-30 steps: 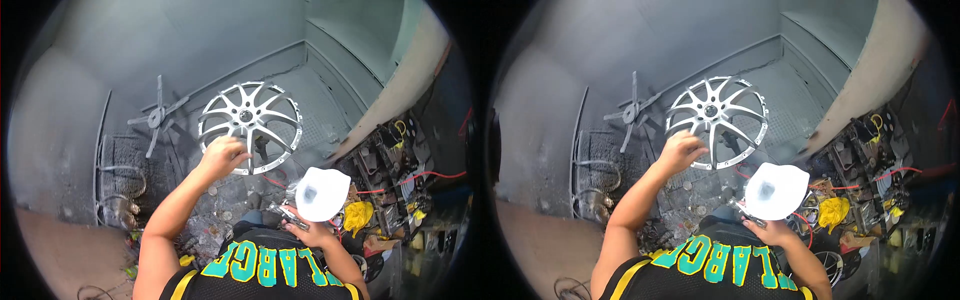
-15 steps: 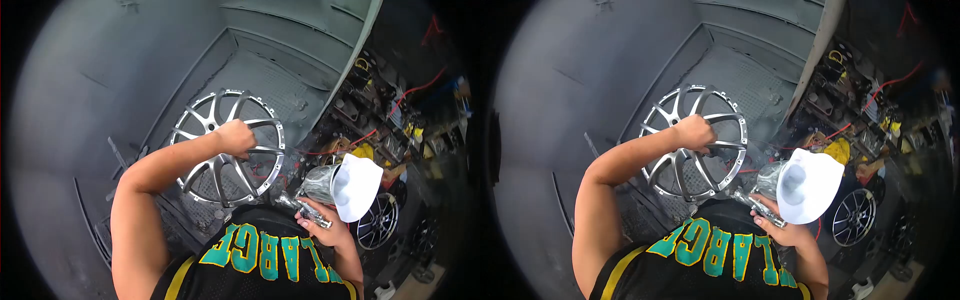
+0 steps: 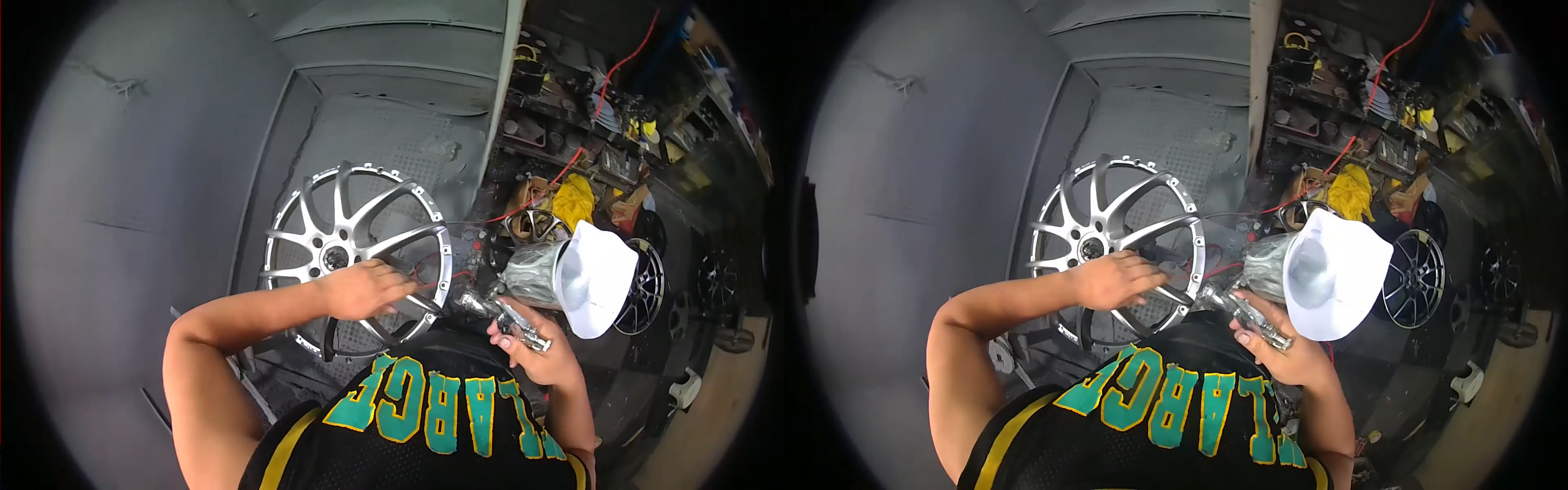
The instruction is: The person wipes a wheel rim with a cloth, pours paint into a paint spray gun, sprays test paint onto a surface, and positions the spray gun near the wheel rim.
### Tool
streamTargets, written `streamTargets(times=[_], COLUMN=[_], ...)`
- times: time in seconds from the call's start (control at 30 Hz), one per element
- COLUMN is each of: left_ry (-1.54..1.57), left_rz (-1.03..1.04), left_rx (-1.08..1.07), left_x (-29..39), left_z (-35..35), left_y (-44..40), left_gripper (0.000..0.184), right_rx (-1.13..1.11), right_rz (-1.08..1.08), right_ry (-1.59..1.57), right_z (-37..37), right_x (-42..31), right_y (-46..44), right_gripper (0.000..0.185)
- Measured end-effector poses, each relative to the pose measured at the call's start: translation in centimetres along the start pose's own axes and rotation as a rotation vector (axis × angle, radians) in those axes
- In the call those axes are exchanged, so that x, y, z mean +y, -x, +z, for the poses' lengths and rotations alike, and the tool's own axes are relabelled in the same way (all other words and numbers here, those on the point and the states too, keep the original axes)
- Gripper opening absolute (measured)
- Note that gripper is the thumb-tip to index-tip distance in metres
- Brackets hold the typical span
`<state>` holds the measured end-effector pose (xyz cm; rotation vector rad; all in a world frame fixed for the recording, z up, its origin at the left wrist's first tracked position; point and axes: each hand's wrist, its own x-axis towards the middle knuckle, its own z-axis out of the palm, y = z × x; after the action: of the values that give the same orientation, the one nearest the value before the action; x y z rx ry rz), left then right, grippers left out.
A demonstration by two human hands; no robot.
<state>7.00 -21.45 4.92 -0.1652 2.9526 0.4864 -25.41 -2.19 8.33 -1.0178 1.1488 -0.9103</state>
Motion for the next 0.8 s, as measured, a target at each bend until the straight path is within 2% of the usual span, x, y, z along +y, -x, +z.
streamTargets(times=[0.13, 0.2, 0.23, 0.27, 0.33, 0.37, 0.4, 0.5, 0.57, 0.6, 0.67, 0.7, 0.73, 0.8], left_ry=[0.000, -0.175, -0.162, -0.164, -0.219, -0.264, -0.358, -0.341, -0.170, -0.164, -0.129, -0.148, -0.149, -0.162], left_rz=[-0.090, 0.156, 0.113, 0.106, 0.373, 0.417, 0.442, 0.307, -0.063, -0.070, -0.387, -0.445, -0.449, -0.269], left_rx=[-0.117, -0.053, -0.268, -0.258, -0.178, -0.120, -0.171, -0.099, 0.229, 0.235, 0.369, 0.282, 0.316, 0.361], left_x=[-2.4, -4.8, -5.8, -6.7, -8.1, -8.7, -9.0, -9.3, -9.4, -9.2, -8.2, -6.0, -4.6, -3.6], left_z=[-0.1, -1.0, -2.6, -2.9, -2.8, -2.5, -3.2, -3.7, -3.0, -2.1, 0.6, 0.7, 1.1, 1.5], left_y=[0.4, -0.3, -0.7, -0.9, -1.5, -2.0, -2.6, -4.3, -5.4, -6.0, -7.2, -7.5, -7.4, -7.1], left_gripper=[0.052, 0.055, 0.058, 0.058, 0.056, 0.053, 0.052, 0.053, 0.050, 0.050, 0.049, 0.048, 0.048, 0.046], right_rx=[0.032, 0.007, 0.008, 0.008, 0.014, 0.029, 0.025, 0.100, 0.145, 0.191, 0.225, 0.237, 0.241, 0.221], right_rz=[0.062, 0.029, 0.048, 0.066, 0.069, 0.075, 0.075, 0.028, 0.028, 0.022, 0.031, 0.037, 0.043, 0.066], right_ry=[-0.013, 0.009, 0.034, 0.059, 0.040, 0.012, 0.022, 0.041, 0.096, 0.142, 0.074, 0.077, 0.082, 0.106], right_z=[-0.1, -0.3, -0.3, 0.0, 0.4, 0.7, 1.0, 1.1, 1.2, 1.3, 1.1, 1.0, 0.8, 0.1], right_x=[-0.8, -0.6, -0.8, -1.0, -1.4, -1.4, -1.5, -1.1, -1.7, -1.9, -1.8, -1.9, -1.7, -1.8], right_y=[0.3, 0.2, 0.2, 0.3, 0.1, -0.3, -0.7, -2.5, -3.0, -3.2, -3.2, -3.0, -2.6, -2.0], right_gripper=[0.057, 0.058, 0.059, 0.059, 0.060, 0.060, 0.060, 0.060, 0.060, 0.059, 0.057, 0.057, 0.057, 0.057])
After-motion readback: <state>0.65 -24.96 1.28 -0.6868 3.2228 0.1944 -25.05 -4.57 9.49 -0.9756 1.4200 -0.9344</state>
